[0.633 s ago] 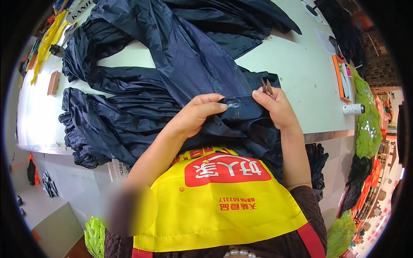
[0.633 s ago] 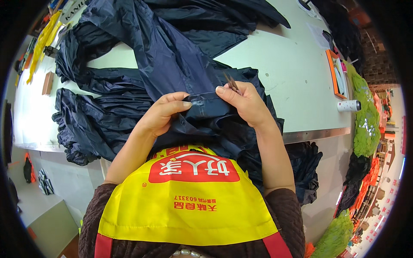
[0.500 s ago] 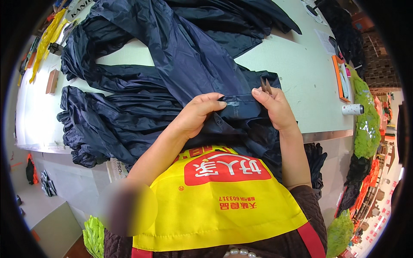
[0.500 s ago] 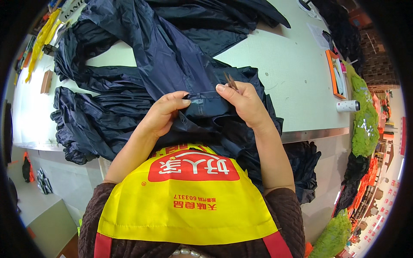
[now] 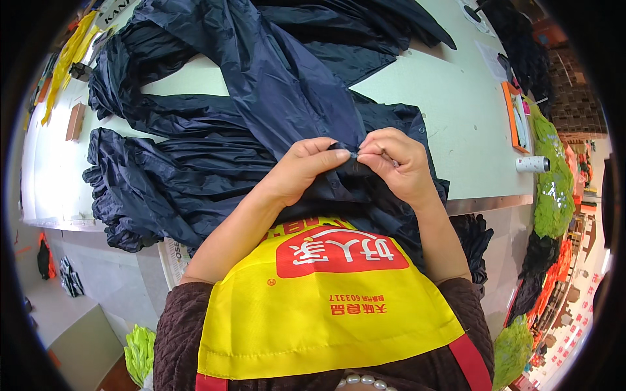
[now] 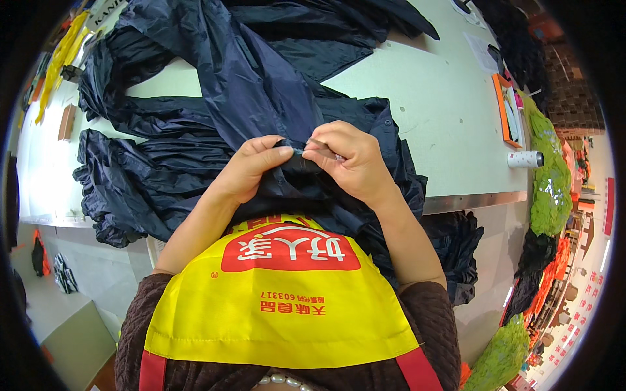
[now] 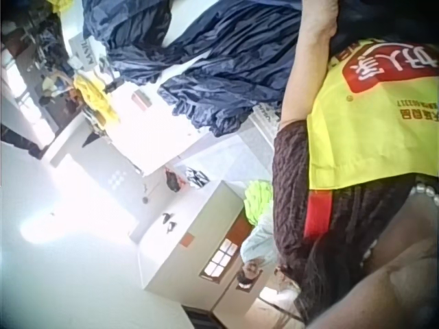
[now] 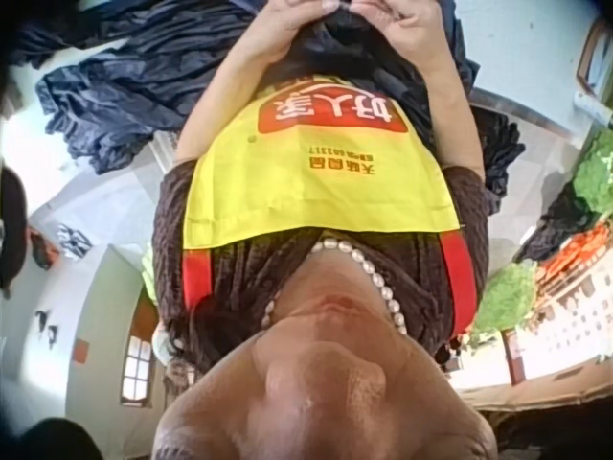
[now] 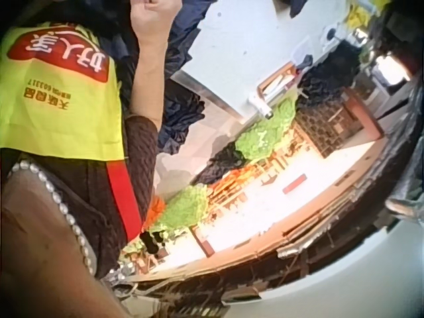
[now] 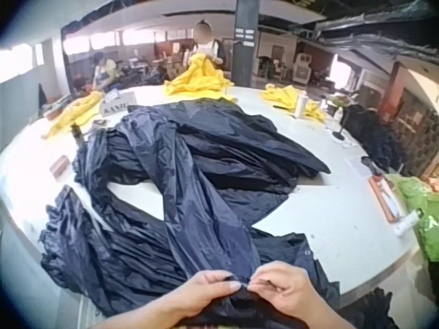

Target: The person repeatedly picks up dark fabric pieces from a table, folds or aligns edges, and uses scissors to trim small sections. The person places trimmed pieces back on the table and continues with the next piece.

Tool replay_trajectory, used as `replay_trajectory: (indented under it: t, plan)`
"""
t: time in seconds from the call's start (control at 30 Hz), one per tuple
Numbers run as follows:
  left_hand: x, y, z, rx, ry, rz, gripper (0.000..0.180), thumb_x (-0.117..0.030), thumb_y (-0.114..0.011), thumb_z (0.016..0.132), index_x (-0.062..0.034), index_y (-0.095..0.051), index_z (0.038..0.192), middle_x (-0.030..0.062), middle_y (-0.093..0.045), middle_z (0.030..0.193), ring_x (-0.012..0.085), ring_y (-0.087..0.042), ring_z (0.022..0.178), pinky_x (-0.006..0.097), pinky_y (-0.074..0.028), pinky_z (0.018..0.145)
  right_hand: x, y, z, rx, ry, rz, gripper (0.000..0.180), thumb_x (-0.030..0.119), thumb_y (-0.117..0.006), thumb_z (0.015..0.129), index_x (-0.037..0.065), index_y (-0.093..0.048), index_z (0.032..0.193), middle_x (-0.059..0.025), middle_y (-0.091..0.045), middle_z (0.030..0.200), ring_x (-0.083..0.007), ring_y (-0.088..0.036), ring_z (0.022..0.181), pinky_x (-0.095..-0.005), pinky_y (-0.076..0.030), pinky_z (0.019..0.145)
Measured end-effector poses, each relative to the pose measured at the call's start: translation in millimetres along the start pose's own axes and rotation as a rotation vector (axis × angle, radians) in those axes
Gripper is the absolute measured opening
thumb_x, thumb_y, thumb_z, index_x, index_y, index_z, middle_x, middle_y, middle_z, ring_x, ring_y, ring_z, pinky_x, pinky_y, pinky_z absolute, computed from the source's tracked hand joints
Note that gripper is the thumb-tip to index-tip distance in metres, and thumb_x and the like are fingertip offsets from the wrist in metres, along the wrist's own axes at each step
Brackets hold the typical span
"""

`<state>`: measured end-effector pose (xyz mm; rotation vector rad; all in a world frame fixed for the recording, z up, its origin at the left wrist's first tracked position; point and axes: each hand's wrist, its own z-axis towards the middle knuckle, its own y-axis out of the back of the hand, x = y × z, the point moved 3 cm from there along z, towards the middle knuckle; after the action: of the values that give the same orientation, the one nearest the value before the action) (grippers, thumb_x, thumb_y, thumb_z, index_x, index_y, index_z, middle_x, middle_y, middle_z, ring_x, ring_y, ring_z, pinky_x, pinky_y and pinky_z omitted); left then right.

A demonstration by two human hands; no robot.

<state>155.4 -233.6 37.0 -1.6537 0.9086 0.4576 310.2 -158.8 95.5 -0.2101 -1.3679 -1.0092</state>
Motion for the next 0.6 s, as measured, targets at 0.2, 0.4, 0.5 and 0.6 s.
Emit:
replay_trajectory:
  t: [0.2,0.4,0.5,0.6]
  plan:
    - [-6.6,-10.2,-4.8,-0.013,-0.259,0.479,0.01,-0.006,-0.065,0.081,0.0008,-0.065,0.089,0.0009,-0.065,0.081,0.006,-0.058,0.072,0.019,-0.047,0.066,-7.9,17.2,1.7,-0.123,-0.089,0.209,0.01,0.006,-0.068,0.08,0.003,-0.061,0.087,-0.0014,-0.061,0.09,-0.0052,-0.05,0.073,-0.0181,-0.04,0.065]
    - [-14.0,-30.2,-13.1,-0.047,-1.052,1.205,0.02,-0.004,-0.074,0.062,-0.0051,-0.061,0.076,0.0065,-0.058,0.068,0.0229,-0.058,0.061,0.03,-0.044,0.053,3.6,23.1,-5.9,0.121,0.238,-0.264,0.024,-0.003,-0.071,0.062,0.007,-0.063,0.083,-0.0052,-0.06,0.08,-0.0188,-0.057,0.069,-0.0284,-0.046,0.06]
    - [-16.9,-39.4,-15.1,0.255,-0.8,1.06,0.025,-0.017,-0.079,0.065,-0.0041,-0.06,0.076,0.0078,-0.06,0.071,0.0245,-0.059,0.062,0.031,-0.046,0.056,1.7,38.9,-19.5,0.273,0.06,-0.207,0.015,-0.001,-0.068,0.064,0.006,-0.062,0.076,-0.0058,-0.06,0.074,-0.024,-0.06,0.068,-0.0303,-0.047,0.06]
    - [-48.5,-20.3,4.9,0.134,-0.915,1.262,0.022,-0.02,-0.072,0.072,-0.0029,-0.062,0.083,0.0101,-0.062,0.08,0.0263,-0.06,0.073,0.033,-0.048,0.065,-21.7,52.9,-43.6,0.591,-0.263,-0.25,0.008,0.01,-0.067,0.072,0.003,-0.062,0.073,-0.0096,-0.061,0.073,-0.0265,-0.06,0.067,-0.0319,-0.048,0.061]
